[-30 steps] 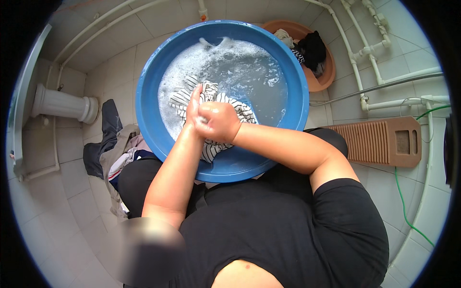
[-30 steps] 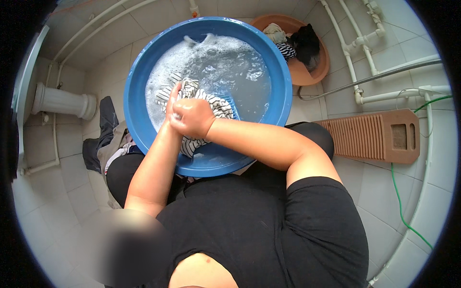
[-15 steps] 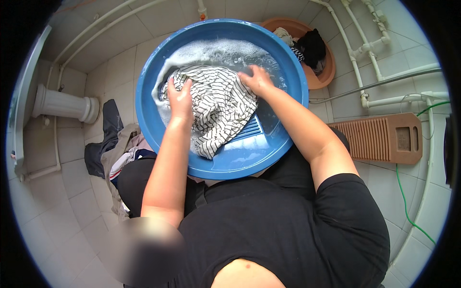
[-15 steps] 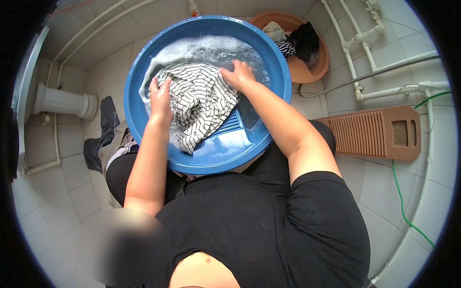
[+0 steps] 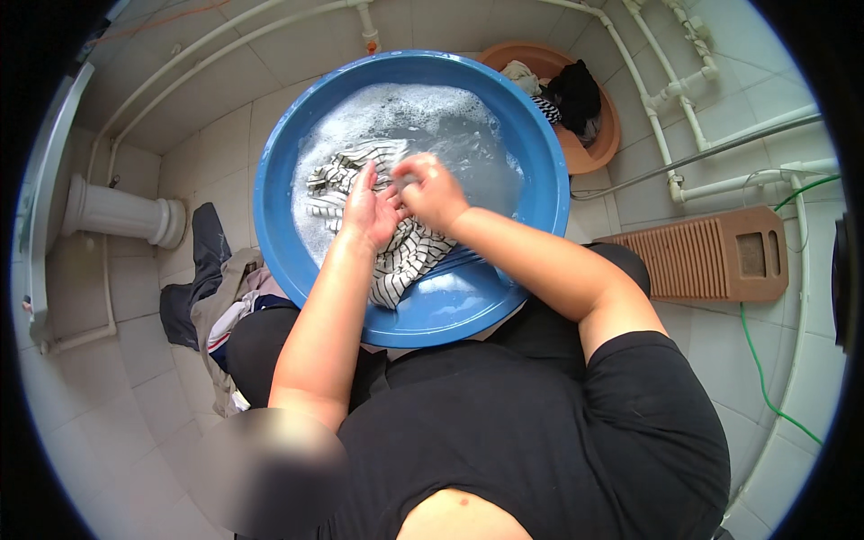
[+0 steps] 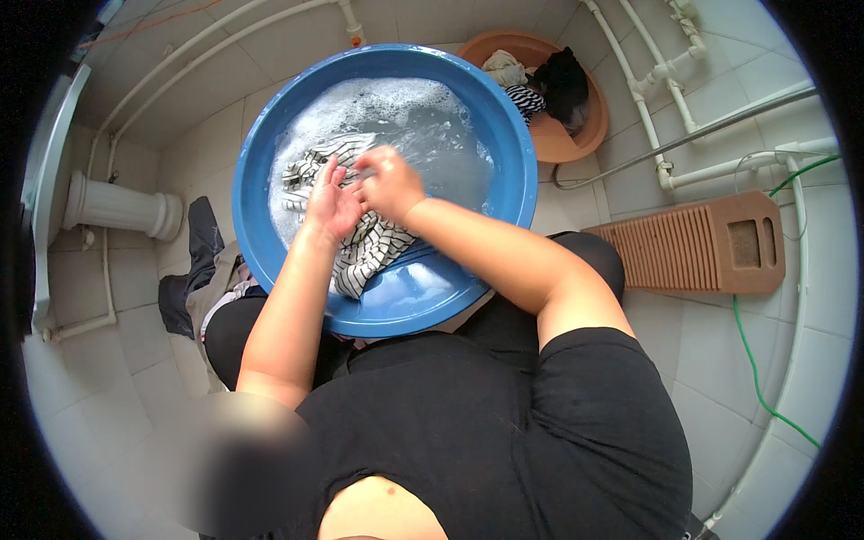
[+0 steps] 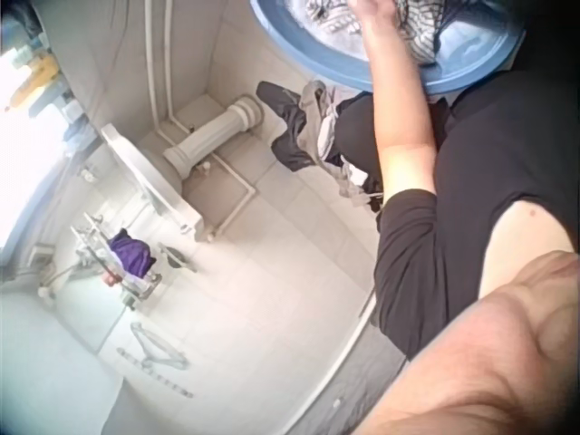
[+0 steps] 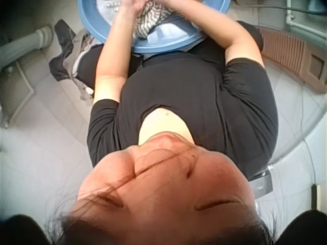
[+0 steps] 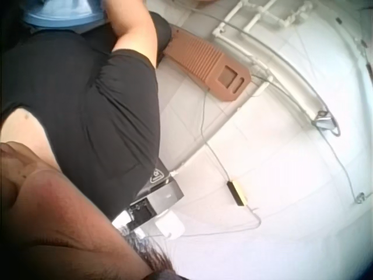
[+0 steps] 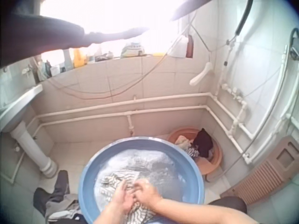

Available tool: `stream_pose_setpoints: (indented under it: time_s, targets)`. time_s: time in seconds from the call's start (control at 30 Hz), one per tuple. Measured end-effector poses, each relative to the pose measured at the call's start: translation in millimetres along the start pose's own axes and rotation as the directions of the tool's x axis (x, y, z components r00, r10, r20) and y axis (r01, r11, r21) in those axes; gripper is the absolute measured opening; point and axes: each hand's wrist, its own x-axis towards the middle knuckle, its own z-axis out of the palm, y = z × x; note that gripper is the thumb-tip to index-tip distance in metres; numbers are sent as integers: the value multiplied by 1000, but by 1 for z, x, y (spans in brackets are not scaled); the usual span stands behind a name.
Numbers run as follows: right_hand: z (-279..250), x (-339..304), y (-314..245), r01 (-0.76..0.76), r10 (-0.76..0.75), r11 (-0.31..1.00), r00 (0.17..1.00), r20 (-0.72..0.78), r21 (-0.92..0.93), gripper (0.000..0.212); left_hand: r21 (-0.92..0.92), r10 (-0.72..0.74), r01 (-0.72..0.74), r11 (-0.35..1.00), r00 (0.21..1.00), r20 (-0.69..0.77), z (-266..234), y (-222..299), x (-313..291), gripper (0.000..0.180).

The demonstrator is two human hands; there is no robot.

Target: The person sits on the floor and hand-washes a striped garment in a blue basin filled with soapy water. They scrub the fabric against a washboard, rinse it with a handheld shower head, and then add more clothes from a pile on the floor to the basin.

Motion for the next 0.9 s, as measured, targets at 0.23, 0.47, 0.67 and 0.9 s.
stream_pose_setpoints:
  time_s: [0.23,0.47,0.67,0.9]
  targets:
    - [8,-35,-74,665,-654,745,714,250,52,14,252,119,-153,956,982,147,6,-4,-39,42]
    - [-8,19,18,242,-270,872,963,-7,-426,28,-128,35,-26,991,997,71,20,-30,-13,42]
    - [9,-21,-40,482,-467,868,874,133,-120,17,-412,416,-225,883,781,465,-22,-52,27,46]
    - [-38,36,41,-439,425,878,899,-109,-194,34,-61,160,-160,985,987,0,5,-35,4,49]
